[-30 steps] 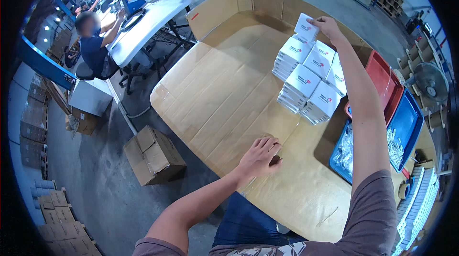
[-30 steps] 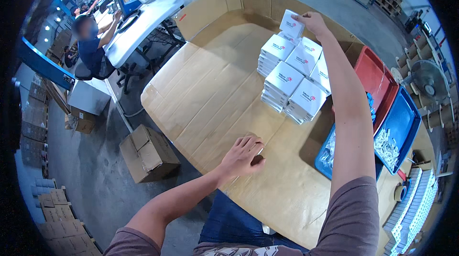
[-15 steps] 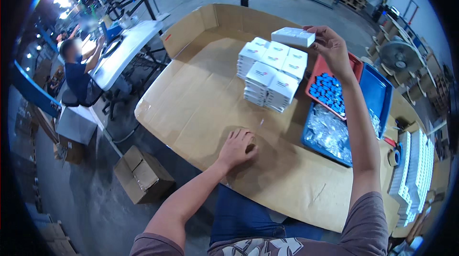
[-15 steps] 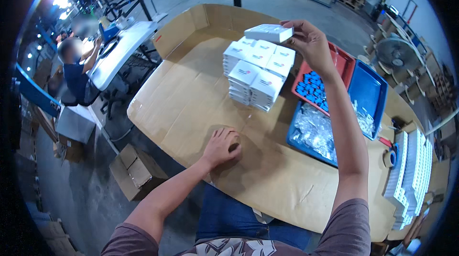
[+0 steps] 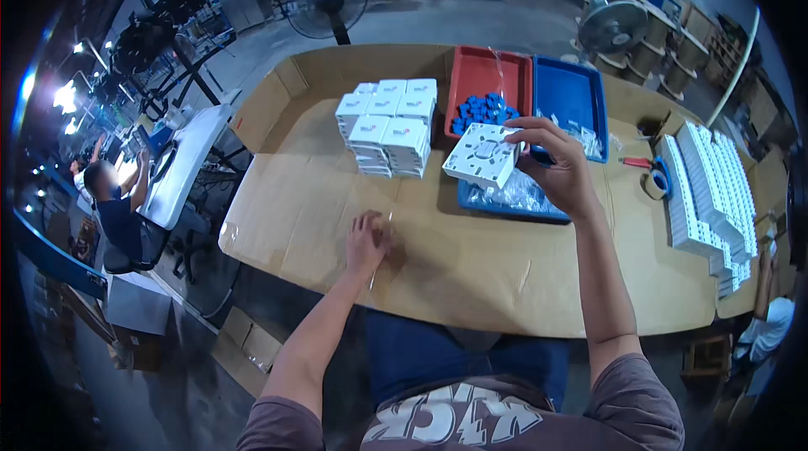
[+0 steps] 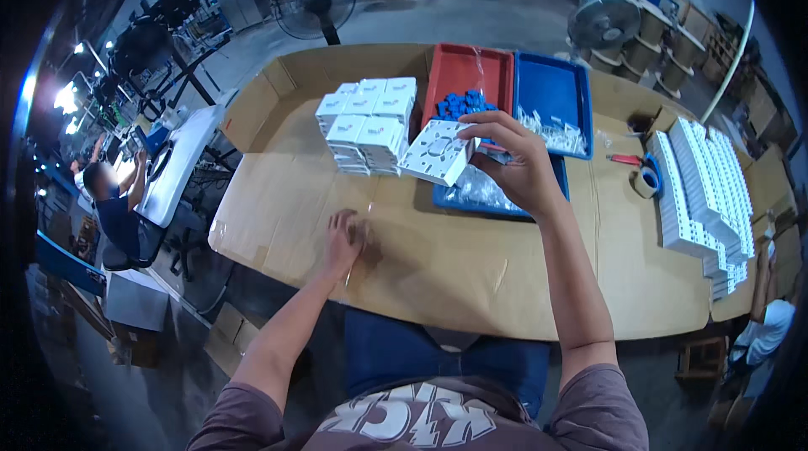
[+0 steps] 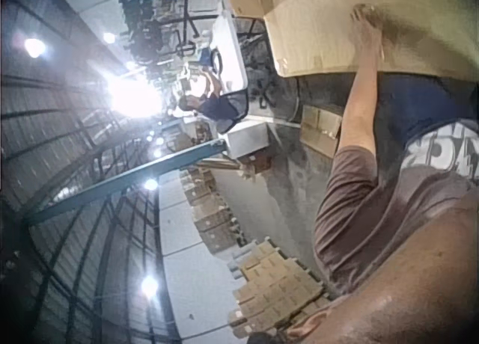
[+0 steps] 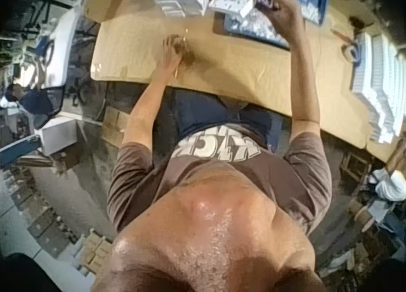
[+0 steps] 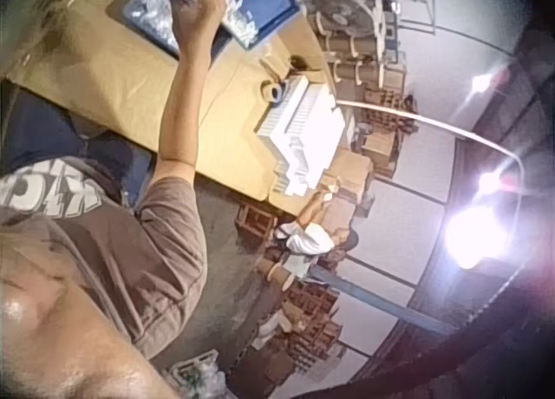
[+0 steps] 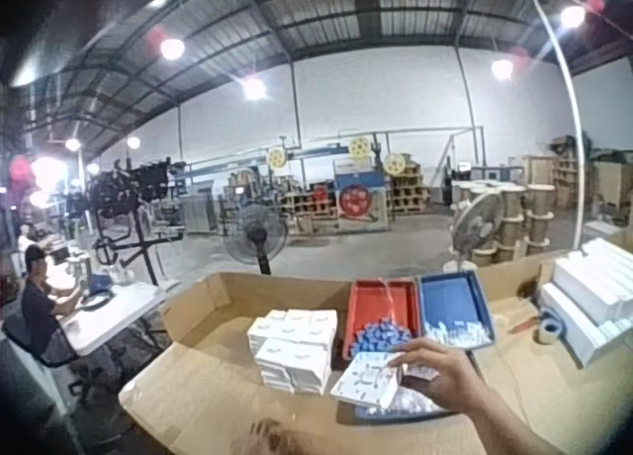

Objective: Assembling plastic housings and internal components of electronic devices and packing them into boxes.

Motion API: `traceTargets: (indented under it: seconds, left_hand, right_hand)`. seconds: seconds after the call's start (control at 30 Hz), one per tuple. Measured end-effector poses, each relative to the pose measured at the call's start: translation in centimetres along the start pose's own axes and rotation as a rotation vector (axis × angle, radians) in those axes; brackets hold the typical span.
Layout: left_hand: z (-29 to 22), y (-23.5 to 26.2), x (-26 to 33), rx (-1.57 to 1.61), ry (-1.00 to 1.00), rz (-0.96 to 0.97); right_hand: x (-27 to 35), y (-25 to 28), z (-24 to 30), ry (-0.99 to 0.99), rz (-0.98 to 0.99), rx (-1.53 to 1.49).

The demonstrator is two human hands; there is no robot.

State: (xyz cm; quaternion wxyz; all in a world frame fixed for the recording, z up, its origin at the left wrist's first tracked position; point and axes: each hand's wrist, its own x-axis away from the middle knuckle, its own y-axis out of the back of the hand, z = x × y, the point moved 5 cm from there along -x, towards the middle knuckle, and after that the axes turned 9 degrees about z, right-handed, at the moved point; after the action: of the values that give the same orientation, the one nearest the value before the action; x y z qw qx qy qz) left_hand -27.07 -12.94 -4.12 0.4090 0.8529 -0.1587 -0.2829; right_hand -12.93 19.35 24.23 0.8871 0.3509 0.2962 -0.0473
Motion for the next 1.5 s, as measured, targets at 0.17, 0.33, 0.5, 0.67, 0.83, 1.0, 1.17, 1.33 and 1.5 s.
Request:
traceTargets:
  seconds: [0.17,0.33,0.5,0.67,0.83,1.0,1.17,1.33,1.5]
  left_hand:
    - [-8.9,-3.8,-1.7,0.903,0.312,0.263]
    - [-21.0,-5.8,2.1,1.224,0.430,0.853]
    - [-23.5,-8.5,5.9,1.413,0.530,0.788]
    - [-24.1,-10.7,8.3,1.671,0.682,0.624]
    - [-24.2,-10.9,10.5,1.735,0.834,0.658]
    - [-25.2,-10.5,10.3,1.711,0.901,0.656]
    - [-25.3,-10.4,10.3,1.693,0.885,0.705]
    - [-25.5,-10.0,10.7,1.622,0.951,0.618]
    - [-25.4,-10.7,10.8,1.656,0.912,0.531]
  right_hand:
    - [9.1,-3.0,-3.0,-0.200,0.132,-0.090]
    - [14.1,-5.7,-2.0,-0.247,0.314,-0.098]
    - [17.6,-6.9,-2.4,-0.388,0.295,-0.165]
    - [22.3,-10.0,-2.0,-0.362,0.146,-0.238]
    - [24.0,-12.7,-2.1,-0.330,0.046,-0.223]
    - [24.4,-14.3,-3.5,-0.269,0.013,-0.178]
    - [25.0,-14.8,-4.6,-0.244,-0.076,-0.123]
    - [25.0,-15.3,-4.1,-0.209,-0.058,-0.082]
    - [25.5,-15.9,-4.4,-0.169,-0.034,-0.030]
